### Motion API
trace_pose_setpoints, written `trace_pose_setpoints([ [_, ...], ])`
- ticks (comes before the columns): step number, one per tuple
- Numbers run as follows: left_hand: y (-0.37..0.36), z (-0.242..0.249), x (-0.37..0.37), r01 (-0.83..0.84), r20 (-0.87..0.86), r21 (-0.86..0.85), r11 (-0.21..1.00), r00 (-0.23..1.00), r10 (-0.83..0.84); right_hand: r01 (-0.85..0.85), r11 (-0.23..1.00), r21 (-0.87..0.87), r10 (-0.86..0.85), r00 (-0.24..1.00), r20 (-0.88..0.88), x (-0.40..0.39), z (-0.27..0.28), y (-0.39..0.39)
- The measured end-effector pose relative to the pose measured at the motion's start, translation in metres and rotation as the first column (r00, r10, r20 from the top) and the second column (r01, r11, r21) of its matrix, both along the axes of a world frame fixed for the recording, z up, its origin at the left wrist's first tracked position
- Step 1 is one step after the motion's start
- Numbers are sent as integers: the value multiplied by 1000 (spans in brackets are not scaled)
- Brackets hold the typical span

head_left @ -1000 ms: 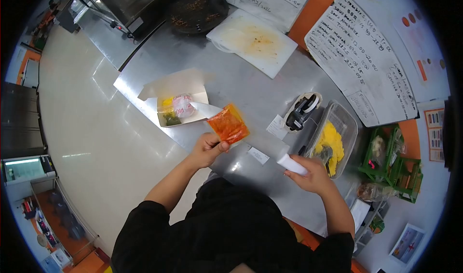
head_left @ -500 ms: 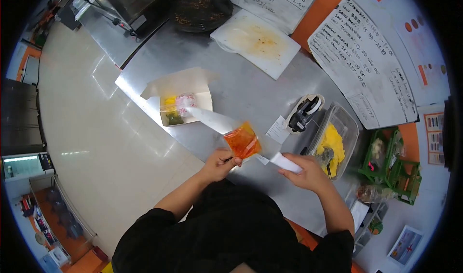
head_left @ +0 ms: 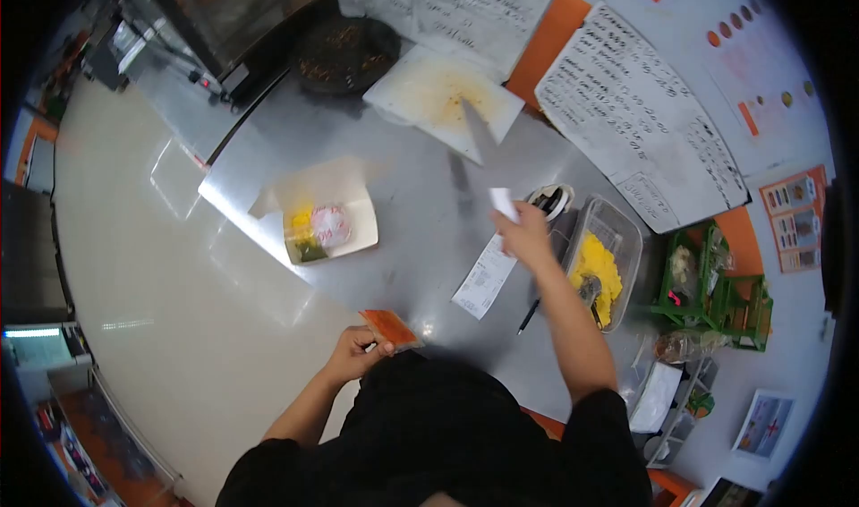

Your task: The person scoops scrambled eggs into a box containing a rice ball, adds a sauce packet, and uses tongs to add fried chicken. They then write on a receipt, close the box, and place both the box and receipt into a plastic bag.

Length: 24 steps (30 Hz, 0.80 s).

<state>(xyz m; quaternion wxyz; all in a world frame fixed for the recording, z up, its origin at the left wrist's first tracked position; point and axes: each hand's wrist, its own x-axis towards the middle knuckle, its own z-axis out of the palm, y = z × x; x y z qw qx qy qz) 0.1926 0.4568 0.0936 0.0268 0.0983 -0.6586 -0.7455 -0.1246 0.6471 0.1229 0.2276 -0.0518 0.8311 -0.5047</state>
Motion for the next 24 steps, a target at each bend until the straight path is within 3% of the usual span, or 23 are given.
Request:
trace_pose_setpoints([
  [2, -7, 11, -4, 26, -53, -177, 984, 998, -36, 34, 999, 36, -33, 999, -31, -16, -29, -39],
  [3, -9, 16, -9, 44, -92, -254, 966, 993, -70, 75, 996, 38, -72, 995, -70, -34, -77, -49],
  [4, -8, 17, -14, 29, -119, -271, 962, 991, -63, 96, 993, -72, -92, 994, 65, -41, -77, -56],
  [5, -8, 17, -15, 22, -145, -284, 959, 987, -65, 97, 978, -184, -81, 993, 90, -52, -97, -57],
  [6, -9, 15, -16, 34, -125, -275, 961, 990, -71, 24, 996, -85, -27, 999, -30, -58, -101, -54],
  [7, -10, 15, -15, 48, -99, -271, 961, 992, -77, -49, 993, 106, 82, 937, -340, -58, -111, -52],
  [8, -10, 19, -17, 62, -98, -294, 954, 991, -95, -74, 968, 239, 141, 951, -274, -50, -90, -49],
  [9, -8, 21, -21, 63, -102, -316, 947, 990, -100, -1, 875, 484, 218, 893, -393, -26, -57, -47],
  [11, 1, 20, -30, 88, -134, -156, 984, 985, -109, -187, 817, 546, 458, 787, -415, 4, -39, -34],
  [12, 7, 19, -37, 93, -134, -73, 993, 986, -102, -405, 869, 283, 494, 741, -455, 23, -39, -21],
  [13, 14, 17, -46, 140, -139, -40, 989, 980, -144, -611, 789, 66, 613, 775, -151, 42, -8, -12],
  [15, 27, 14, -58, 228, -143, 14, 973, 964, -224, -578, 705, -411, 641, 767, 22, 81, -10, 14],
  [17, 45, 19, -72, 334, -126, -40, 942, 933, -336, -580, 715, -390, 685, 694, 223, 99, 23, 49],
  [20, 87, 29, -89, 434, -110, 7, 901, 896, -431, -464, 711, -528, 655, 710, 258, 109, 9, 108],
  [23, 146, 40, -106, 455, -74, 79, 887, 890, -450, -293, 709, -641, 602, 725, 335, 124, 8, 162],
  [24, 167, 31, -109, 442, -11, 110, 890, 896, -444, -130, 713, -689, 544, 721, 428, 136, 3, 177],
])
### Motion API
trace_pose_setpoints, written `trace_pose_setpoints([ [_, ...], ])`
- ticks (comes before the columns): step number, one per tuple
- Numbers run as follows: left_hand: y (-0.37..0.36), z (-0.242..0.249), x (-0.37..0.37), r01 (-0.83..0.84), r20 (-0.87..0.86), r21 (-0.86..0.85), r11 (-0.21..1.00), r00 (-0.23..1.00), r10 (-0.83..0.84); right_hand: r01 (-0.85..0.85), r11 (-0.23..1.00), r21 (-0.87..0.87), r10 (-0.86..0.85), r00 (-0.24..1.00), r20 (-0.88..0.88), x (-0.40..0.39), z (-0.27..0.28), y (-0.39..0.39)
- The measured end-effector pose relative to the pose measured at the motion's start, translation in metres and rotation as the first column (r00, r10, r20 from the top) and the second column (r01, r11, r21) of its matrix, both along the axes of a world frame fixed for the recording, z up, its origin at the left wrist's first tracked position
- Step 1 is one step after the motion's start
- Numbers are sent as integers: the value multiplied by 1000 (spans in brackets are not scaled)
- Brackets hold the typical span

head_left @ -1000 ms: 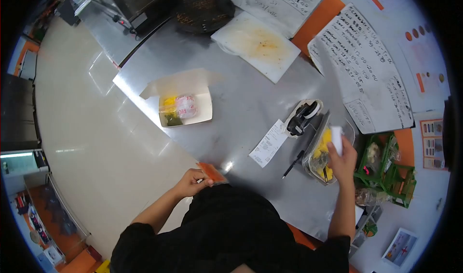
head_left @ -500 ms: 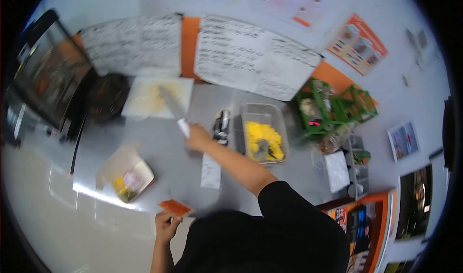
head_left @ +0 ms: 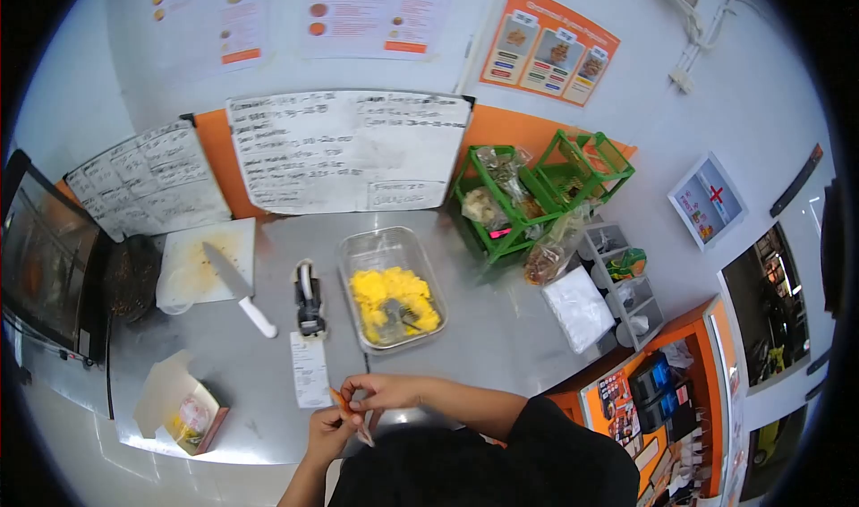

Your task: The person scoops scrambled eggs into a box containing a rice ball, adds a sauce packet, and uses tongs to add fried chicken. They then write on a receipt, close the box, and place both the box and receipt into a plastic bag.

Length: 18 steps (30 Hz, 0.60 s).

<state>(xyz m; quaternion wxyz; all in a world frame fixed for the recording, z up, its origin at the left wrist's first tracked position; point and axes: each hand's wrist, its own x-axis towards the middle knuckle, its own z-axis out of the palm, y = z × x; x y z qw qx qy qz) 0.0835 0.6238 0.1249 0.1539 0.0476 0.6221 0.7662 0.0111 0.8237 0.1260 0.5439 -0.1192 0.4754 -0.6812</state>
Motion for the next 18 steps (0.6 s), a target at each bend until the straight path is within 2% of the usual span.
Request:
trace_pose_setpoints([
  [1, 22, 0, -1, -7, 78, -5, 1000, 997, 7, 148, 987, -55, -141, 983, 115, 14, -10, 16],
  [3, 69, -4, -8, -81, 139, -29, 996, 987, 84, 439, 891, -111, -377, 855, 355, 38, -34, 49],
  [4, 93, -17, -13, -102, 162, -20, 995, 981, 104, 545, 838, -9, -504, 781, 368, 47, -44, 66],
  [7, 149, -18, -16, -97, 184, -16, 995, 978, 99, 664, 744, -75, -597, 710, 374, 64, -86, 125],
  [9, 174, -17, -18, -53, 137, 24, 998, 989, 49, 680, 733, 13, -674, 723, 153, 65, -74, 171],
  [10, 182, -11, -21, -55, 67, -29, 998, 996, 57, 687, 725, 48, -689, 725, 13, 58, -58, 197],
  [12, 185, -2, -24, -104, 31, 46, 993, 994, 103, 862, 504, -58, -856, 490, -166, 38, -47, 266],
  [13, 183, 2, -24, -141, 14, 86, 986, 990, 140, 931, 337, -144, -931, 306, -201, 21, -14, 303],
  [14, 180, 7, -23, -179, -11, 57, 982, 984, 180, 988, 150, -49, -818, 96, -567, 2, 46, 333],
  [15, 176, 13, -21, -217, -29, 27, 976, 976, 218, 975, 43, -217, -763, -108, -637, -23, 49, 380],
  [16, 171, 17, -19, -248, -46, -1, 969, 968, 247, 926, -6, -378, -507, -329, -797, -47, 82, 416],
  [17, 168, 20, -15, -272, -54, -23, 962, 961, 270, 907, -164, -388, -316, -421, -850, -76, 102, 455],
  [18, 165, 21, -11, -290, -37, -24, 957, 956, 289, 802, -106, -587, -413, -573, -708, -104, 123, 480],
])
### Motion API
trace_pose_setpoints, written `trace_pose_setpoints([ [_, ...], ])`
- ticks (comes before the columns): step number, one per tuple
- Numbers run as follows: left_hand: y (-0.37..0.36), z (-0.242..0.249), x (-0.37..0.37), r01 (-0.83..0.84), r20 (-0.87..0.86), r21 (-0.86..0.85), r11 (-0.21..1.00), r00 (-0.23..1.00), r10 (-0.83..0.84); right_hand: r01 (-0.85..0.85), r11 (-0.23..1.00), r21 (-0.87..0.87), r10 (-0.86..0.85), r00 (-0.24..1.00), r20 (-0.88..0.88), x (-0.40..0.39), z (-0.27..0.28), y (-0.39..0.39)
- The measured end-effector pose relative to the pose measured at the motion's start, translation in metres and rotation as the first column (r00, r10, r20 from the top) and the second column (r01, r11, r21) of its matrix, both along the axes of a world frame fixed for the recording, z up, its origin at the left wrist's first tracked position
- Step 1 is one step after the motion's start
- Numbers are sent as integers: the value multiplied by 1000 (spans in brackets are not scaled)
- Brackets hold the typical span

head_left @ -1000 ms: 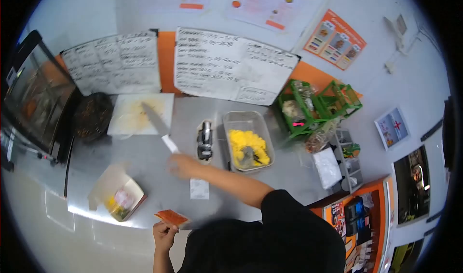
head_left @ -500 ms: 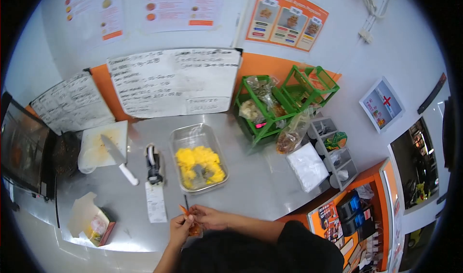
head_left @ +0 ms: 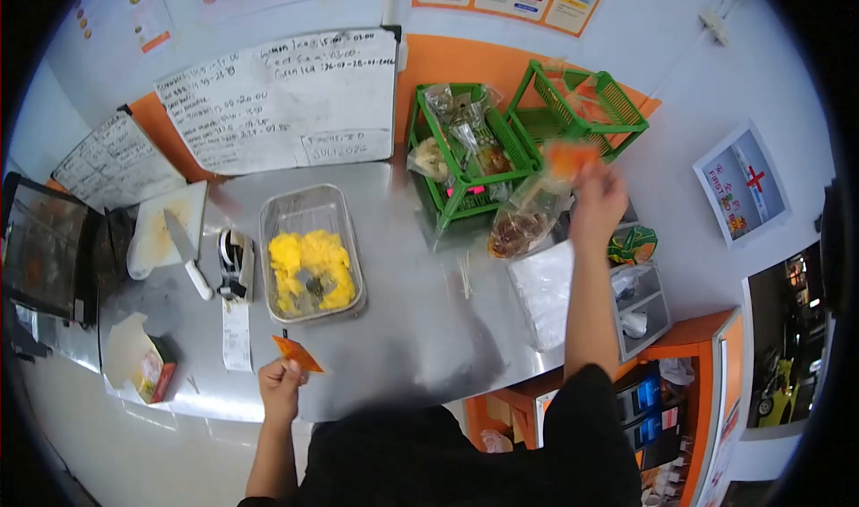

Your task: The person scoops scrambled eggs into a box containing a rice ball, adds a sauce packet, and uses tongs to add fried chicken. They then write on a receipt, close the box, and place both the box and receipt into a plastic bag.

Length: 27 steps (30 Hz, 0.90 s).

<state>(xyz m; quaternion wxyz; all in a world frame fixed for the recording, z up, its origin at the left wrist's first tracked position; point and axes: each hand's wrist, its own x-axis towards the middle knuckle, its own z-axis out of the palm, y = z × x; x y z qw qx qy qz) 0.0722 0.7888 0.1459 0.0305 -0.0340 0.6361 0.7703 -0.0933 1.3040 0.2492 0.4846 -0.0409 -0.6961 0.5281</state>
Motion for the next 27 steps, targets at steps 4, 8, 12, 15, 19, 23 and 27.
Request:
trace_pose_setpoints([
  [4, -8, -2, 25, -14, 22, -9, 1000, 1000, 14, 59, 992, -114, -59, 998, 4, -39, 55, 2],
  [8, -22, 8, 42, -24, -131, -262, 965, 991, -10, -85, 996, -28, 86, 996, 34, 1, -9, -83],
  [12, -53, 34, 43, 12, -183, -319, 948, 980, -74, -473, 881, -19, 459, 844, 277, 77, -123, -205],
  [15, -112, 18, 55, 167, -179, -344, 924, 955, -239, -755, 525, 393, 582, 655, 482, 125, -118, -324],
  [19, -181, 11, 80, 360, -53, -392, 847, 910, -411, -942, 18, 335, 725, 242, 644, 152, -92, -463],
  [23, -272, -4, 100, 214, -194, -402, 890, 930, -311, -922, -247, 298, 677, 56, 734, 155, -90, -569],
  [27, -365, -17, 139, -130, -339, -452, 882, 940, -35, -940, -287, 183, 678, -65, 732, 155, -92, -673],
])
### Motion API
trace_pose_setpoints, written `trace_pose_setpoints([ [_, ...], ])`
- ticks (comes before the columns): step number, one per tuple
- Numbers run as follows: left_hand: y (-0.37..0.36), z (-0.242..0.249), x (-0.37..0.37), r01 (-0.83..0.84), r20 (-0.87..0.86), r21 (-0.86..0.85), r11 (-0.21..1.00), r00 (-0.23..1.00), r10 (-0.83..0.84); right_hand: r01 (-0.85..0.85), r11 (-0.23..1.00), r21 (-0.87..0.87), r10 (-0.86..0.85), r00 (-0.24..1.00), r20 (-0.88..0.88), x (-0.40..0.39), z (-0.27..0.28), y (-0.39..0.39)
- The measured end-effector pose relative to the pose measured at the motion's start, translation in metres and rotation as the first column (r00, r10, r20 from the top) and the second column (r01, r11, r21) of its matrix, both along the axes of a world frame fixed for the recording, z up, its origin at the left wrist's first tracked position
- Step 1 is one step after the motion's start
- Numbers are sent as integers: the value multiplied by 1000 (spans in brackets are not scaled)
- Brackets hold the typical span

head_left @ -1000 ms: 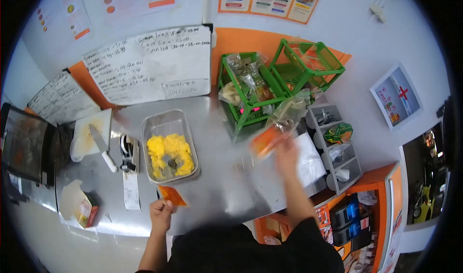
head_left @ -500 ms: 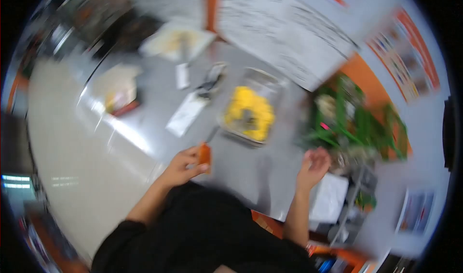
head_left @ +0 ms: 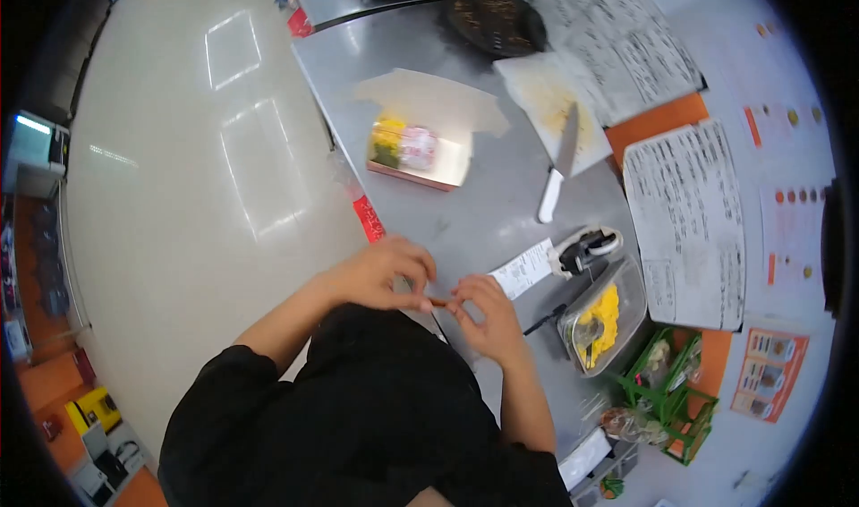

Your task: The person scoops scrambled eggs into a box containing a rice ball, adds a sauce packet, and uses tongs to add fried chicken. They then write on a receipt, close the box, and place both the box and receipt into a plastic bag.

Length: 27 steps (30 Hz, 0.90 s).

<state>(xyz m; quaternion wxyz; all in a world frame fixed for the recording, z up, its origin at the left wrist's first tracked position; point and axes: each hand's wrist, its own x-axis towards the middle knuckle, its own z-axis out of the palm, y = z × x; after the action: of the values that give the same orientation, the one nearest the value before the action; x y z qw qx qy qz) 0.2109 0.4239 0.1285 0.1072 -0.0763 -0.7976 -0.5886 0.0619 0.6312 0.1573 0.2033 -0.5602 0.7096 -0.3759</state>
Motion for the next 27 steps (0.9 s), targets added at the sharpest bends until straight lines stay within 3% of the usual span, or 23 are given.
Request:
trace_pose_setpoints([
  [3, -63, -9, 34, -372, 74, 145, 917, 928, 365, 92, 996, -9, -92, 996, 1, -15, -1, -68],
  [5, -99, -17, 54, -509, 97, 169, 844, 861, 500, 154, 987, -35, -156, 985, -79, -30, 3, -112],
  [9, -136, -37, 81, -678, 186, 192, 709, 735, 652, 186, 982, 22, -186, 982, -39, -53, -10, -185],
  [13, -143, -61, 98, -697, 258, 262, 667, 717, 648, 97, 976, 194, -90, 995, -46, -62, -54, -219],
  [16, -143, -69, 104, -718, 277, 272, 641, 696, 662, 175, 984, 16, -174, 983, -53, -61, -63, -223],
  [19, -149, -75, 108, -725, 308, 324, 607, 688, 657, 345, 936, 73, -345, 938, -13, -61, -53, -212],
  [22, -154, -76, 103, -721, 333, 325, 612, 693, 639, 142, 989, -40, -147, 969, -198, -60, -73, -203],
  [25, -159, -76, 91, -711, 323, 294, 638, 702, 634, 157, 987, -47, -158, 987, -27, -51, -88, -212],
  [27, -158, -72, 83, -713, 315, 278, 644, 701, 640, 206, 961, -183, -233, 963, -138, -46, -77, -217],
])
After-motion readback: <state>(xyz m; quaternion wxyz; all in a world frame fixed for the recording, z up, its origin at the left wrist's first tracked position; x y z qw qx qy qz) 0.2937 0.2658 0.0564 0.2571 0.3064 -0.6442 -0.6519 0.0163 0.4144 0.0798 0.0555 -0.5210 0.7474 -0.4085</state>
